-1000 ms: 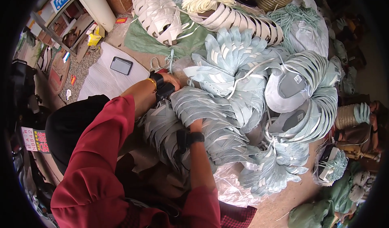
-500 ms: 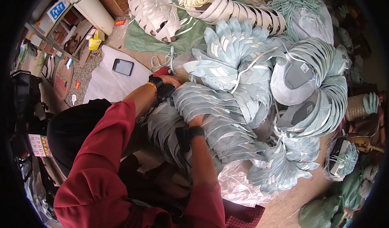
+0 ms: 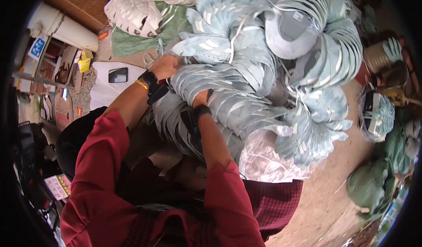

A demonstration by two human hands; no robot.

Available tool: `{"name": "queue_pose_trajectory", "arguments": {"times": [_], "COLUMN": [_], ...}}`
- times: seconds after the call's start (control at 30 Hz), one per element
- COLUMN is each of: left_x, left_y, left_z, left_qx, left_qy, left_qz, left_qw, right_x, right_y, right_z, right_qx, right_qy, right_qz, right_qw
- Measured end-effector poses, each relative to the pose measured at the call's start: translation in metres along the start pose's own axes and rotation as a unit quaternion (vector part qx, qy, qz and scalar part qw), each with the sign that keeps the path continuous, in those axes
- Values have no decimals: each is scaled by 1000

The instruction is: Group and tie together multiple semi-circular shoe components using a white plastic strap.

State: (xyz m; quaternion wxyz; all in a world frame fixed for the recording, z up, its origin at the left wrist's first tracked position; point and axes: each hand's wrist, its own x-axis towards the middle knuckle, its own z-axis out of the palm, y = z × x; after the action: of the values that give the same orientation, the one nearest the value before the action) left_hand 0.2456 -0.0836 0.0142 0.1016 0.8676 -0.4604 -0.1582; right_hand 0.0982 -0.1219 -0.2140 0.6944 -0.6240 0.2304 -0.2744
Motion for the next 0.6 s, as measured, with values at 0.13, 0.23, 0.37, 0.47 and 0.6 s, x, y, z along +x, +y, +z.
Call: {"name": "queue_pose_trajectory", "arguments": {"times": [0.13,0.23,0.37,0.47,0.6], "left_x": [-75,-93,-83,-90,-74], "left_y": [85,112,125,74,75], "left_z": [-34,-15,28,2,6], "left_qx": [-13,33,77,4,-50], "left_qy": [27,-20,125,95,62], "left_qz": [-6,11,75,32,60], "left_qw": [1000,999,986,995,995], "right_x": [6,9,12,-31,-60], "right_y": [-8,-26,-75,-185,-207], "right_z": [25,16,-18,22,-13], "right_qx": [12,28,35,-338,-440], "right_qy": [53,97,162,109,35], "right_qz": [61,85,133,-21,-146], "right_qw": [997,991,977,935,886]}}
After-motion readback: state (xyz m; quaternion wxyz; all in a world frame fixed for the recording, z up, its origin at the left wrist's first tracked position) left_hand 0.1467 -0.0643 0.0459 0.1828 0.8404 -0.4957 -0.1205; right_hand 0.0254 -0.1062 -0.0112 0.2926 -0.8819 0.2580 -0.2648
